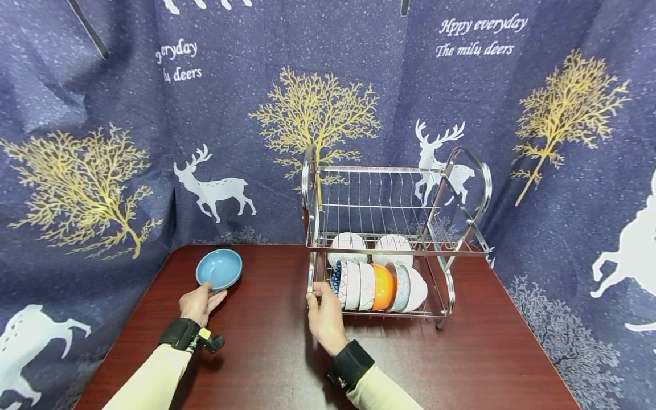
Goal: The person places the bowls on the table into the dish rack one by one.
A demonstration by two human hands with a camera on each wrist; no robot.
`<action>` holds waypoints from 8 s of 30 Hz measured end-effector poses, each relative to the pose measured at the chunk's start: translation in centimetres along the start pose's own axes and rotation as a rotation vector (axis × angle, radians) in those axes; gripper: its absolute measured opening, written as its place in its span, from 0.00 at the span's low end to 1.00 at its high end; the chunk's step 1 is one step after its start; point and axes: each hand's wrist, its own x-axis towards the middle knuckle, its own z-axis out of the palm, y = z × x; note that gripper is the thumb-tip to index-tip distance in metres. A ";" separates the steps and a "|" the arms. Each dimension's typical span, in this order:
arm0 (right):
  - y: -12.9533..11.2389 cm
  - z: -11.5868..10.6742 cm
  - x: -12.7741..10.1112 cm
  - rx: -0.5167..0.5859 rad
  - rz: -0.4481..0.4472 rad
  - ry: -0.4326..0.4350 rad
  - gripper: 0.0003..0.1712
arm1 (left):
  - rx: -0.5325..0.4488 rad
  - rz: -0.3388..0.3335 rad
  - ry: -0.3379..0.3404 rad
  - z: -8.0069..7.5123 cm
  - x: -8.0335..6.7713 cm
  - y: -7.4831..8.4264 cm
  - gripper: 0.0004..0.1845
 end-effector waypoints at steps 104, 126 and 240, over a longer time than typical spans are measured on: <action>-1.3 -5.0 -0.5 0.917 0.302 -0.063 0.12 | 0.425 0.479 -0.584 9.1 -14.9 -4.6 0.18; -0.2 -8.2 -0.1 0.960 0.262 0.008 0.14 | 0.472 0.756 -0.555 12.4 -14.2 -7.3 0.03; 0.3 -21.3 -0.4 0.106 -0.002 0.661 0.22 | 0.502 0.645 -0.508 12.3 -14.1 -7.9 0.07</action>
